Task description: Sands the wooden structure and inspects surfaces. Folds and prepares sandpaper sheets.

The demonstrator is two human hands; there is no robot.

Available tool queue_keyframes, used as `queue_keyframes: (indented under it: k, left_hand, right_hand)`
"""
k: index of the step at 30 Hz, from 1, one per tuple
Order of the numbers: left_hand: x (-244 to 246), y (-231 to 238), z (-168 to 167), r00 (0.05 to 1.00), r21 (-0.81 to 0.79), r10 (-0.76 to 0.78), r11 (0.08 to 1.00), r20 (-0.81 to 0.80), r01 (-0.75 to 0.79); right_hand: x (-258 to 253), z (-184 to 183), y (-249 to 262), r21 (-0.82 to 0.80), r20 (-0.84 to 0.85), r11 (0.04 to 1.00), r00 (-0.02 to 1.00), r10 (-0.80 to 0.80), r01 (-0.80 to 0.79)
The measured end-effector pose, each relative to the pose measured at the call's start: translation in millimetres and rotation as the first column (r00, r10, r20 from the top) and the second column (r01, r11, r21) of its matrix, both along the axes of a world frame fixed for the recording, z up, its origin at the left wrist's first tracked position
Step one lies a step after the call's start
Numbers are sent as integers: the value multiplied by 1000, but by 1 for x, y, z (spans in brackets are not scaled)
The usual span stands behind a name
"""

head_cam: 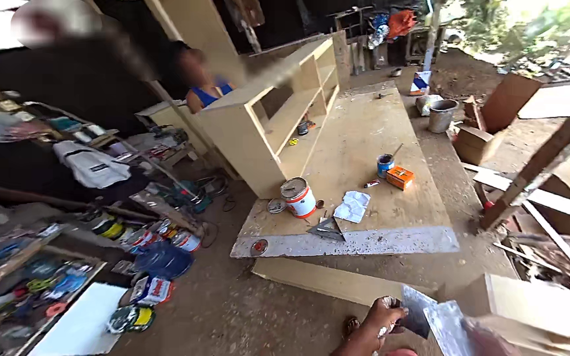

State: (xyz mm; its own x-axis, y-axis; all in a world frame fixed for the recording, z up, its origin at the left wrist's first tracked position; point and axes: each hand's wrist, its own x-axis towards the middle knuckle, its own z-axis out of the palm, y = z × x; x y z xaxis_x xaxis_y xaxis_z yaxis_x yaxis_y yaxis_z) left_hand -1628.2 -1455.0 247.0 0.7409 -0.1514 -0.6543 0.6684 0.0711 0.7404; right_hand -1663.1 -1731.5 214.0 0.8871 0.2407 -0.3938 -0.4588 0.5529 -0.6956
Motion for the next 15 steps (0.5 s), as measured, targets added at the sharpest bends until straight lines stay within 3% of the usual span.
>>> queue_keyframes:
  k: [4,8,9,12,15]
  left_hand:
    - [2,-31,11,998,-73,-42,997,-53,38]
    - [-7,-45,13,942,-135,-336,933,-1,332]
    - [-7,-44,6,906,-105,-423,900,32,424]
    - [-6,-20,-34,812,200,-582,802,49,563]
    - [-8,24,-82,813,355,-567,738,-136,574]
  right_hand:
    - [9,-14,11,-43,-56,999,998,0,-3]
    - [-10,-9,3,-118,-131,990,987,-97,81]
    - [-19,-13,-5,-144,-145,980,977,-158,137]
    - [-65,-58,-43,-261,-252,908,885,-391,327]
    - [-149,-104,-74,-509,-430,761,648,-629,401]
